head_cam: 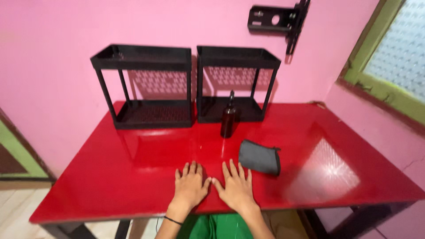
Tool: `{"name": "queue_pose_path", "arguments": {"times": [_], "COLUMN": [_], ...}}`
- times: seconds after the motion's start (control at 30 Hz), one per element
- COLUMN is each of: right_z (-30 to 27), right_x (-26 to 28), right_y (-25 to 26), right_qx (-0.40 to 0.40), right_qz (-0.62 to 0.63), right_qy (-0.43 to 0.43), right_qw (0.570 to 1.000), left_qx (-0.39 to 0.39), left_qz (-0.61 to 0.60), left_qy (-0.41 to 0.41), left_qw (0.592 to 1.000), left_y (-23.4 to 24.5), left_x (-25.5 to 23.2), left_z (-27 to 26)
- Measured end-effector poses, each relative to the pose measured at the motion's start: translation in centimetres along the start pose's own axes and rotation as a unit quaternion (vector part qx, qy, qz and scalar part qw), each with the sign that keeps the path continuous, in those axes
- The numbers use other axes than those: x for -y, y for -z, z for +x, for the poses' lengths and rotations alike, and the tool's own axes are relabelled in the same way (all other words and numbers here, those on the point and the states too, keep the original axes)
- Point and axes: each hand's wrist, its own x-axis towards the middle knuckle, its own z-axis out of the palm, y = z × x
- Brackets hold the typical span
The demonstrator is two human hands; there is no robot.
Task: The person disassembles a two-tier black plastic shelf on a red table. They remove the top tray, then detach each vertical support leg from the bottom tray by hand, placing the parts on the table.
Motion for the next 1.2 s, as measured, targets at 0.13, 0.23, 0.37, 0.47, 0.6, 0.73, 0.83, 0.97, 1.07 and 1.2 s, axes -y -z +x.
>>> {"name": "queue_pose_path", "arguments": {"times": [0.13, 0.23, 0.37, 0.47, 0.6, 0.73, 0.83, 0.97, 1.07, 1.2], "right_z": [1.6, 2.8, 4.3, 5.5, 6.8, 7.7, 8.4, 11.2, 13.4, 16.1], "right_x": [-0.7, -1.4, -1.6, -1.8, -3.0, -4.9, -6.7, -10.6, -13.2, -15.5], "right_y": [1.6, 2.5, 2.8, 3.2, 3.7, 3.9, 3.9, 4.3, 3.7, 2.9], "right_qx": [0.016, -0.003, 0.046, 0.11, 0.121, 0.089, 0.047, -0.08, -0.152, -0.237], "right_qz": [0.023, 0.05, 0.003, -0.03, -0.04, -0.02, 0.032, 0.114, 0.128, 0.098], "right_qy": [-0.01, -0.005, -0.006, -0.033, -0.053, -0.029, 0.005, 0.05, 0.043, 0.045], "right_qw": [1.0, 0.999, 0.999, 0.993, 0.99, 0.995, 0.998, 0.989, 0.979, 0.966], "left_qx": [0.06, 0.028, -0.034, -0.045, -0.062, -0.091, -0.138, -0.151, -0.147, -0.188], "left_qz": [-0.04, -0.06, -0.173, -0.269, -0.265, -0.291, -0.324, -0.371, -0.416, -0.432], "left_qy": [0.014, -0.036, -0.071, -0.026, 0.013, -0.032, -0.05, -0.091, -0.125, -0.146], "left_qw": [0.997, 0.997, 0.982, 0.962, 0.962, 0.952, 0.935, 0.912, 0.888, 0.87], "left_y": [2.0, 1.5, -0.8, -2.5, -2.9, -3.1, -3.8, -4.8, -5.4, -5.6], "left_x": [-0.7, -1.0, -1.5, -1.8, -2.7, -4.3, -5.3, -6.2, -7.0, -8.2], "left_z": [2.9, 6.6, 13.8, 17.2, 19.7, 21.4, 22.6, 23.8, 23.7, 23.2]}}
